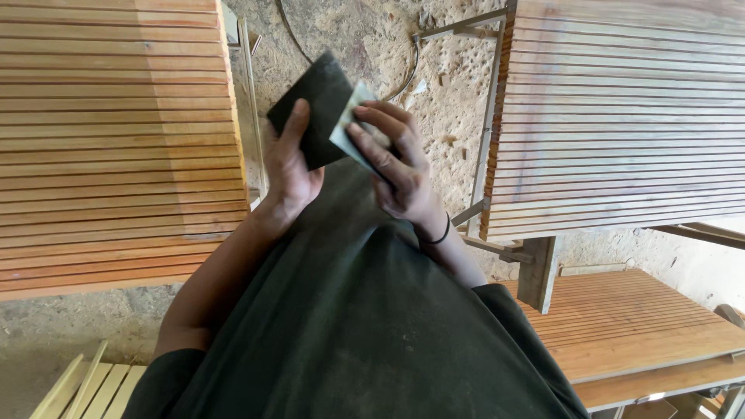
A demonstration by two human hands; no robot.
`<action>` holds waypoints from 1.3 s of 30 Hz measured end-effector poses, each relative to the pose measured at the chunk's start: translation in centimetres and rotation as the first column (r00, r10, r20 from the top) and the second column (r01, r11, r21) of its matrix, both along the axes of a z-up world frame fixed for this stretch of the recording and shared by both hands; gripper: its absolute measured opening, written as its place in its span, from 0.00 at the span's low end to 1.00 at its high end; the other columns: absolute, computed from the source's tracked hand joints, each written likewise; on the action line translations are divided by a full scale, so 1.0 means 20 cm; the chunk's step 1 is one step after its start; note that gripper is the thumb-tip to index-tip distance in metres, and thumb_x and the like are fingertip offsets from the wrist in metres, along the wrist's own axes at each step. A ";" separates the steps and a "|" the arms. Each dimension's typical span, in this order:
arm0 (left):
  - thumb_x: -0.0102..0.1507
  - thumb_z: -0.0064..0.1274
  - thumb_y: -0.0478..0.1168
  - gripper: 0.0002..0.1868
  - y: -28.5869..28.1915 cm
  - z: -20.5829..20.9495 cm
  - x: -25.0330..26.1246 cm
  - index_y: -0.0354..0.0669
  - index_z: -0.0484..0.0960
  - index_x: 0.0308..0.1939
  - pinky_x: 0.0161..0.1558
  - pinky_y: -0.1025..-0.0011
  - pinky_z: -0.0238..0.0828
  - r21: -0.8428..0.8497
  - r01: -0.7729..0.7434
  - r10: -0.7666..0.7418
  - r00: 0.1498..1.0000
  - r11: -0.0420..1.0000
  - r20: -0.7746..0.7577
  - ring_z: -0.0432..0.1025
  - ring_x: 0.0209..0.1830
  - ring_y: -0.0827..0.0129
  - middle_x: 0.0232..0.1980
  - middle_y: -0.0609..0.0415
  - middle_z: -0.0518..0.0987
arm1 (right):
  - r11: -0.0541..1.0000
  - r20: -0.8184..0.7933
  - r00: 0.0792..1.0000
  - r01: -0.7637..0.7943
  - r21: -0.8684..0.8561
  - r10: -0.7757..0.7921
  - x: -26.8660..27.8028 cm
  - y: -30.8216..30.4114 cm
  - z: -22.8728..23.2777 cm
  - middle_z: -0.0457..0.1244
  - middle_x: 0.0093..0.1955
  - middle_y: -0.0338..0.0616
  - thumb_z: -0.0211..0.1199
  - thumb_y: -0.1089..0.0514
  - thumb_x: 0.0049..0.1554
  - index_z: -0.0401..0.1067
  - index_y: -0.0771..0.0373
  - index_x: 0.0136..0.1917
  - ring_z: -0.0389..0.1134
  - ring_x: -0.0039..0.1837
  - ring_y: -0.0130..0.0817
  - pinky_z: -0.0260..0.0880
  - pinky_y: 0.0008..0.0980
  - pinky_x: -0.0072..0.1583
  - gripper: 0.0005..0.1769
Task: The person sands a large wooden slatted panel using two sanding blocks, moving along the surface and edges. A second person also sands the same panel nearby.
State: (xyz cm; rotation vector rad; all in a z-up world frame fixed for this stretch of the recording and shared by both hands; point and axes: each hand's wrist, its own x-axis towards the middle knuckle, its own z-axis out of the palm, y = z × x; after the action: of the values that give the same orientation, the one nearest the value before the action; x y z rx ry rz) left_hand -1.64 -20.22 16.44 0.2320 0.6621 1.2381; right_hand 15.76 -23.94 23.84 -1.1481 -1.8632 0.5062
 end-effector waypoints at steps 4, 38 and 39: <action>0.75 0.54 0.38 0.14 -0.10 0.08 0.02 0.30 0.78 0.61 0.51 0.69 0.78 0.170 -0.119 0.120 0.993 0.978 0.006 0.80 0.48 0.63 0.54 0.45 0.83 | 0.991 0.074 0.990 -0.125 0.043 0.122 0.09 0.01 0.05 0.57 0.76 0.52 0.61 0.70 0.57 0.68 0.62 0.74 0.60 0.77 0.56 0.64 0.50 0.76 0.31; 0.57 0.68 0.57 0.59 -0.79 -0.29 0.45 0.28 0.46 0.72 0.59 0.58 0.81 -0.158 0.134 -0.170 0.954 0.978 -0.245 0.78 0.57 0.57 0.59 0.41 0.76 | 0.634 -0.383 0.922 -0.324 -0.702 0.048 0.97 -0.22 -0.53 0.63 0.40 0.33 0.83 0.43 0.53 0.71 0.65 0.46 0.61 0.43 0.21 0.62 0.22 0.48 0.27; 0.58 0.67 0.57 0.52 -0.82 -0.31 0.41 0.28 0.54 0.69 0.57 0.59 0.81 -0.154 0.121 -0.160 0.950 0.981 -0.268 0.77 0.56 0.57 0.57 0.42 0.76 | 0.668 -0.389 0.921 -0.308 -0.677 0.030 0.93 -0.26 -0.55 0.63 0.40 0.34 0.82 0.47 0.56 0.72 0.65 0.47 0.62 0.43 0.22 0.62 0.22 0.49 0.24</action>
State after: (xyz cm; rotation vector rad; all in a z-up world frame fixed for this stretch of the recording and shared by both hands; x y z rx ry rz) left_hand 6.60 -36.56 10.19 0.3392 0.9550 1.0266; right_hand 34.28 -29.09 12.92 -1.2584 -1.4666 1.5788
